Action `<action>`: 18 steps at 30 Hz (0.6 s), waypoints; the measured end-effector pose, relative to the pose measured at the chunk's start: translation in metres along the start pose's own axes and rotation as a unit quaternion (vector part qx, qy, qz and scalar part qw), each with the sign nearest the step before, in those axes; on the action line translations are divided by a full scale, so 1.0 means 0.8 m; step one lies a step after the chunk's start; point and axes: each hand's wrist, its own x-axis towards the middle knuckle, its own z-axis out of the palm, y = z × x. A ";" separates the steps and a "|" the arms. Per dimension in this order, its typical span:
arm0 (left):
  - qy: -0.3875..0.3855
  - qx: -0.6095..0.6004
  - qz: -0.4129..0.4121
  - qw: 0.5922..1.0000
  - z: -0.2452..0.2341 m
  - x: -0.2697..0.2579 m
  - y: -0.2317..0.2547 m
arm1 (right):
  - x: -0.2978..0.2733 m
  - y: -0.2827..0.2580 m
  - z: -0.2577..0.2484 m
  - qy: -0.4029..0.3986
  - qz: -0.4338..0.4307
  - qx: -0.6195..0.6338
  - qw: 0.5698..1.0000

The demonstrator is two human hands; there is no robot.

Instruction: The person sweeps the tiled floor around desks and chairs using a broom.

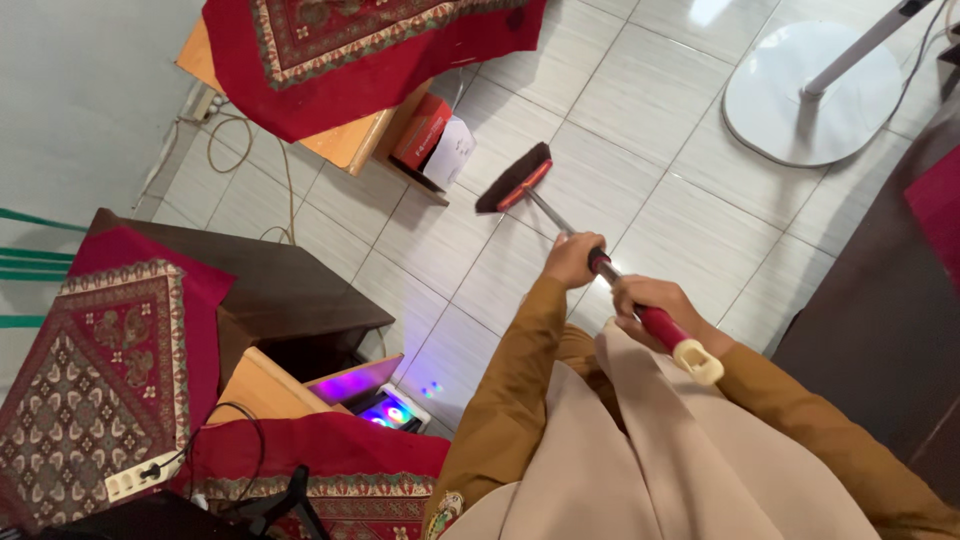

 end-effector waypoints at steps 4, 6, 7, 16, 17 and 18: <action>0.052 -0.003 -0.034 0.998 0.011 0.012 -0.030 | 0.021 0.020 0.003 -0.010 -0.041 0.015 0.999; 0.062 -0.008 -0.076 0.995 0.018 0.015 -0.042 | 0.019 0.024 0.005 -0.011 -0.034 0.010 0.999; 0.061 -0.008 -0.074 0.995 0.023 0.016 -0.043 | 0.015 0.024 0.007 -0.009 -0.041 -0.004 0.999; -0.001 -0.108 0.077 0.991 0.036 0.037 0.014 | -0.033 -0.011 -0.021 0.084 -0.039 0.020 0.996; -0.009 -0.076 0.075 0.994 0.039 0.040 0.023 | -0.036 -0.012 -0.021 0.099 -0.034 0.021 0.994; -0.016 -0.046 0.074 0.996 0.043 0.045 0.028 | -0.036 -0.009 -0.021 0.102 -0.033 0.019 0.994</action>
